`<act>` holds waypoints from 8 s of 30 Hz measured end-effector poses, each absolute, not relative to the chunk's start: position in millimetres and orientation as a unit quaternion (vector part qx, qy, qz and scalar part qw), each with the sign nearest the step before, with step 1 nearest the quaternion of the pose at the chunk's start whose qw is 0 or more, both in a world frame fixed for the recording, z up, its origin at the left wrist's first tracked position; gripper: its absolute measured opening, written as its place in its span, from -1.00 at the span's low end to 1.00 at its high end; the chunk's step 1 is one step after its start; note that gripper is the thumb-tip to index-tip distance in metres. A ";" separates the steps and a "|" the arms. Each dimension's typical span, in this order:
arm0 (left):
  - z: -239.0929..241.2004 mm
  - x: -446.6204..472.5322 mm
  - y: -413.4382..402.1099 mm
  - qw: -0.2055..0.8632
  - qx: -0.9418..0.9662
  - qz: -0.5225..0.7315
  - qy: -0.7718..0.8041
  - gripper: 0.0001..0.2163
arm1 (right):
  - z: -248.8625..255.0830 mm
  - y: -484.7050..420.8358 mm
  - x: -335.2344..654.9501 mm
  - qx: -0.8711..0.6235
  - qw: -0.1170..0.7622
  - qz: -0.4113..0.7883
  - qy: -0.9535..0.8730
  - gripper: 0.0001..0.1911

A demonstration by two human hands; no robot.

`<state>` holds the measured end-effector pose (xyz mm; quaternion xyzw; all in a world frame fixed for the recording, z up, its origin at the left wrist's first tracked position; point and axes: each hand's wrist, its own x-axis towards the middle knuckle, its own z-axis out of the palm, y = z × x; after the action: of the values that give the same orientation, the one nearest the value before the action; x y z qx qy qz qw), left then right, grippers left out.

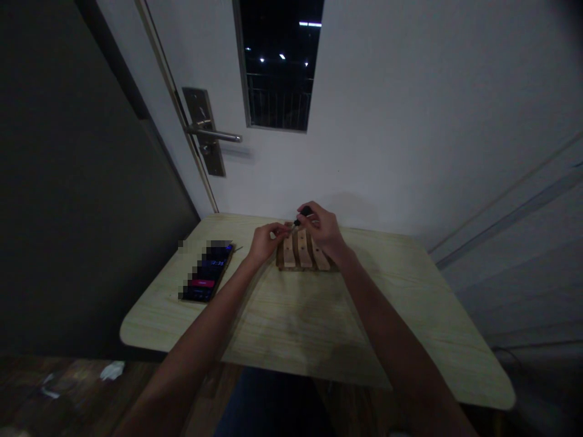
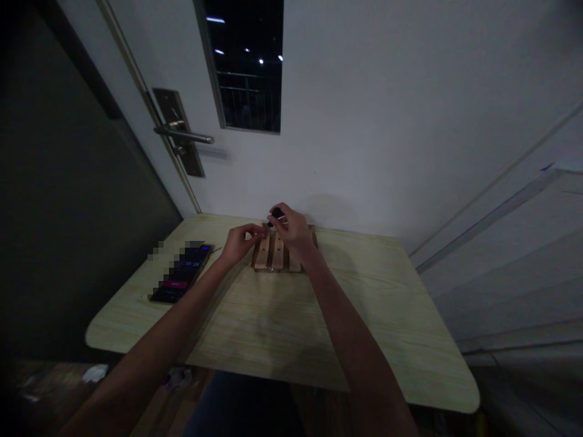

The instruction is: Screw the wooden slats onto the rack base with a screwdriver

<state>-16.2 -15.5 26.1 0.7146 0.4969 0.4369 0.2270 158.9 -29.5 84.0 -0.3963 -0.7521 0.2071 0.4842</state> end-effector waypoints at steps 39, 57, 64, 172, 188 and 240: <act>18.1 -16.2 -5.6 0.187 0.737 0.402 0.510 -0.90 | 87.5 -25.1 152.4 -0.394 0.465 0.216 -0.763 -0.77; 18.3 -17.4 -3.6 0.215 0.729 0.377 0.530 -0.84 | 89.7 -16.3 153.8 -0.388 0.449 0.173 -0.786 -0.77; 16.8 -17.3 -1.9 0.215 0.730 0.375 0.530 -0.84 | 93.0 -11.4 151.2 -0.370 0.444 0.176 -0.797 -0.78; -18.9 -26.4 -23.9 0.257 0.759 0.446 0.399 -0.67 | 85.0 -2.1 136.8 -0.395 0.439 0.152 -0.793 -0.65; -18.5 -26.5 -24.3 0.260 0.756 0.446 0.402 -0.66 | 87.3 -5.1 136.2 -0.375 0.416 0.097 -0.823 -0.59; -20.0 -28.1 -23.7 0.265 0.756 0.448 0.397 -0.67 | 91.5 -6.3 136.6 -0.364 0.364 0.150 -0.844 -0.52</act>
<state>-28.1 -23.7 -20.0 0.7556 0.3974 0.4484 0.2645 136.6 -6.3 91.5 -0.3635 -0.8441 0.1501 0.3645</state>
